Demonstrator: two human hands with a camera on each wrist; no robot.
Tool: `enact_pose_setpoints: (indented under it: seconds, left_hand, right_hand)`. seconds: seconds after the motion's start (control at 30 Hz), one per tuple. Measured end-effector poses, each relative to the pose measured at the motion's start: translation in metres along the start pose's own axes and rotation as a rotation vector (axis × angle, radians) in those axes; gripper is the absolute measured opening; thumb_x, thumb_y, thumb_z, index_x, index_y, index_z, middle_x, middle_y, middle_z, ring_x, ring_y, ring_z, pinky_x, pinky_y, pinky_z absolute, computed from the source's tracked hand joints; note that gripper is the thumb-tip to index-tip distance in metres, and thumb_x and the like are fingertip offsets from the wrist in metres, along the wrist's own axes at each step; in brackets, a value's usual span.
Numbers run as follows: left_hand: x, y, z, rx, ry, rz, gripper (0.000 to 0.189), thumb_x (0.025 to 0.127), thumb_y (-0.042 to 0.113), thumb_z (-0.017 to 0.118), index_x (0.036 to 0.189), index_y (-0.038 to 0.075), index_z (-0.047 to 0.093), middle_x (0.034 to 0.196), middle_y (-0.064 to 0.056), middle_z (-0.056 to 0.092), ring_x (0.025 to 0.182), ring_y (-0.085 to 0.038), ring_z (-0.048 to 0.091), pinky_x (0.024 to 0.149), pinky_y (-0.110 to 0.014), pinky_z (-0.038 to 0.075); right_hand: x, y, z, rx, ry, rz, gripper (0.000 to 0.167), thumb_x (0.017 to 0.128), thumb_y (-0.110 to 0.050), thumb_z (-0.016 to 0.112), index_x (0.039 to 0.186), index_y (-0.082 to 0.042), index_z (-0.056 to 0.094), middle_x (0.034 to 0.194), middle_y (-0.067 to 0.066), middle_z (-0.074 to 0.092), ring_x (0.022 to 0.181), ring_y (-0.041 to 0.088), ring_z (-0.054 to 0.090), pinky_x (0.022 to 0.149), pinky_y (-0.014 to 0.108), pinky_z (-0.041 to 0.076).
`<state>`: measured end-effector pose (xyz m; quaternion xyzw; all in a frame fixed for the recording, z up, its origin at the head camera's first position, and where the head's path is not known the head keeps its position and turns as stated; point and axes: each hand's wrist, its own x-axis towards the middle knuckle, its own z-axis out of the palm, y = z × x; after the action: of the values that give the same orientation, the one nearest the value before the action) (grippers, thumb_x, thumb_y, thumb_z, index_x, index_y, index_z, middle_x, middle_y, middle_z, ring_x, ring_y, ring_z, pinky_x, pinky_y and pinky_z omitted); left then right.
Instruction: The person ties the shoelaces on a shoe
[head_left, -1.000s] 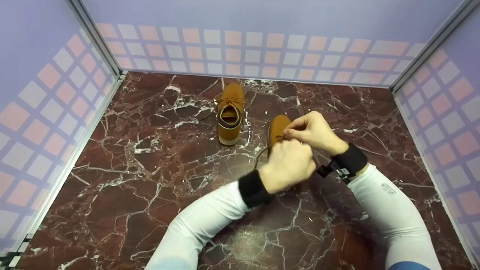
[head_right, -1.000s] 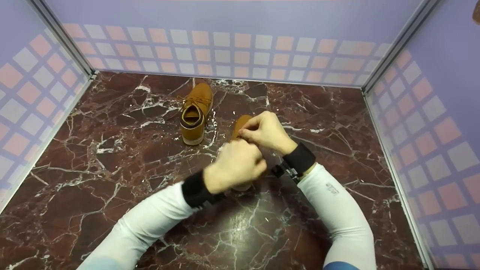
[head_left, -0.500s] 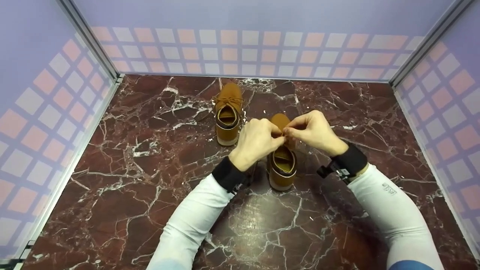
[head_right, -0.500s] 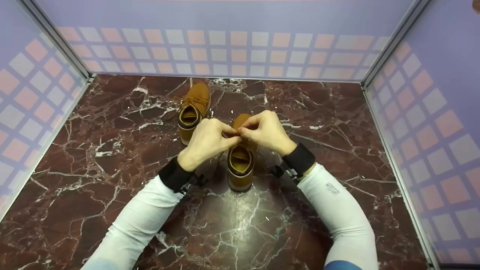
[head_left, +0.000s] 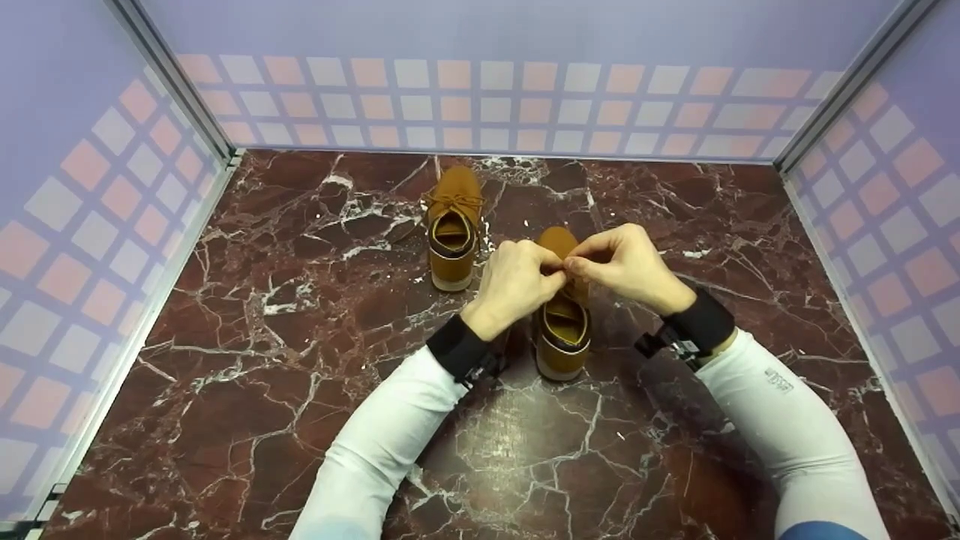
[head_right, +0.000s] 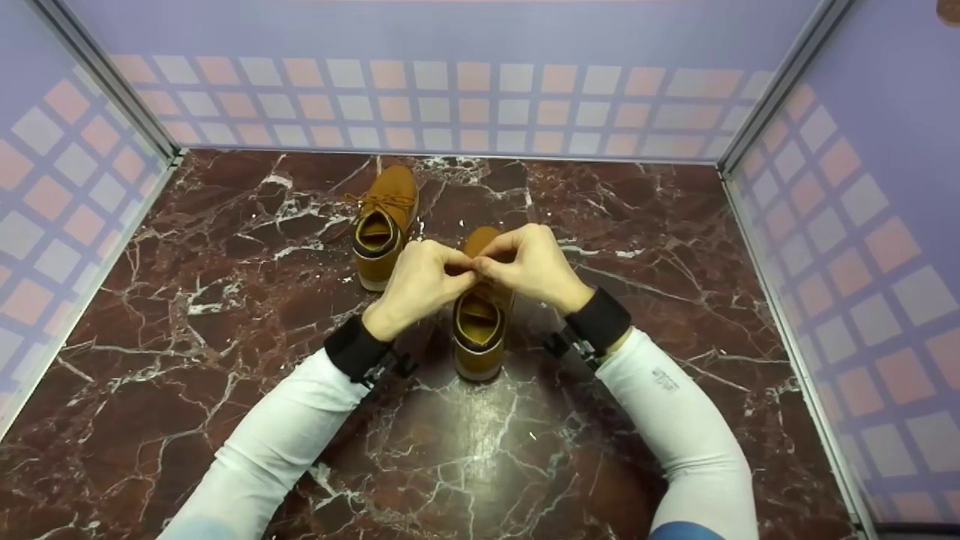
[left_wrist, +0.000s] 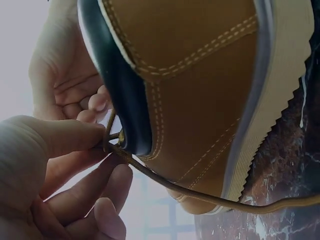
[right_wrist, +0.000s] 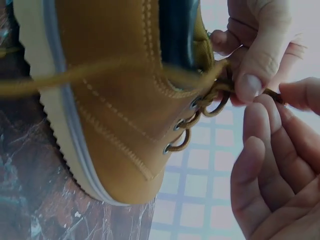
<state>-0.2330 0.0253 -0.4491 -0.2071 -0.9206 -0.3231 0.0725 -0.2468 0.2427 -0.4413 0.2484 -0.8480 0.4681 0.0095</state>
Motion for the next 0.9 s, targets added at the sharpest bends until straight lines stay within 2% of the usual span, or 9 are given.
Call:
enact_pose_setpoints:
  seconds: [0.17, 0.27, 0.33, 0.47, 0.63, 0.77, 0.9]
  left_hand:
    - [0.002, -0.004, 0.0, -0.027, -0.021, 0.014, 0.011, 0.097, 0.034, 0.084, 0.1, 0.028, 0.093, 0.099, 0.004, 0.089, 0.088, -0.026, 0.083, 0.074, -0.044, 0.064]
    - [0.002, -0.008, 0.0, -0.042, -0.027, 0.014, 0.009, 0.097, 0.032, 0.085, 0.098, 0.027, 0.093, 0.1, 0.005, 0.089, 0.087, -0.023, 0.084, 0.074, -0.041, 0.063]
    - [0.002, -0.009, -0.001, -0.05, -0.022, 0.013, 0.009, 0.097, 0.03, 0.085, 0.098, 0.026, 0.093, 0.101, 0.005, 0.089, 0.086, -0.022, 0.084, 0.073, -0.04, 0.062]
    - [0.003, -0.01, -0.002, -0.062, -0.014, 0.018, 0.01, 0.096, 0.03, 0.086, 0.1, 0.024, 0.093, 0.103, 0.003, 0.09, 0.088, -0.022, 0.085, 0.074, -0.04, 0.063]
    - [0.003, -0.01, -0.003, -0.086, -0.026, 0.013, 0.012, 0.097, 0.032, 0.085, 0.1, 0.024, 0.093, 0.103, 0.004, 0.09, 0.088, -0.022, 0.084, 0.074, -0.039, 0.061]
    - [0.004, -0.011, -0.003, -0.127, -0.039, -0.003, 0.012, 0.097, 0.031, 0.086, 0.102, 0.023, 0.093, 0.105, 0.002, 0.09, 0.089, -0.021, 0.084, 0.074, -0.035, 0.059]
    - [0.005, -0.012, -0.003, -0.166, -0.058, -0.021, 0.013, 0.096, 0.03, 0.087, 0.104, 0.021, 0.093, 0.107, 0.0, 0.09, 0.092, -0.021, 0.084, 0.075, -0.033, 0.059]
  right_hand:
    - [-0.007, 0.008, 0.0, -0.064, -0.073, 0.005, 0.011, 0.095, -0.02, 0.093, 0.094, -0.009, 0.091, 0.087, 0.011, 0.087, 0.062, -0.001, 0.067, 0.056, 0.013, 0.052]
    - [-0.01, 0.011, 0.002, -0.138, -0.146, -0.01, 0.013, 0.089, -0.022, 0.098, 0.092, -0.012, 0.09, 0.086, 0.006, 0.087, 0.065, 0.001, 0.069, 0.06, 0.013, 0.054]
    - [-0.01, 0.011, 0.003, -0.199, -0.167, -0.041, 0.013, 0.086, -0.02, 0.099, 0.09, -0.013, 0.089, 0.085, 0.003, 0.087, 0.067, 0.002, 0.069, 0.063, 0.013, 0.055]
    - [-0.01, 0.01, 0.004, -0.277, -0.146, -0.093, 0.009, 0.085, -0.011, 0.096, 0.086, -0.012, 0.087, 0.08, 0.002, 0.085, 0.067, 0.001, 0.067, 0.065, 0.01, 0.051]
    - [-0.011, 0.011, 0.002, -0.306, -0.134, -0.111, 0.006, 0.086, -0.006, 0.088, 0.083, -0.012, 0.086, 0.074, 0.002, 0.082, 0.06, 0.001, 0.06, 0.06, 0.008, 0.044]
    - [-0.012, 0.012, -0.001, -0.279, -0.114, -0.096, 0.007, 0.087, -0.005, 0.084, 0.082, -0.011, 0.086, 0.072, 0.002, 0.08, 0.058, 0.001, 0.057, 0.057, 0.01, 0.043]
    - [-0.013, 0.012, -0.006, -0.222, -0.081, -0.039, 0.007, 0.087, -0.002, 0.082, 0.084, -0.009, 0.084, 0.074, 0.005, 0.08, 0.058, 0.005, 0.06, 0.054, 0.012, 0.046]
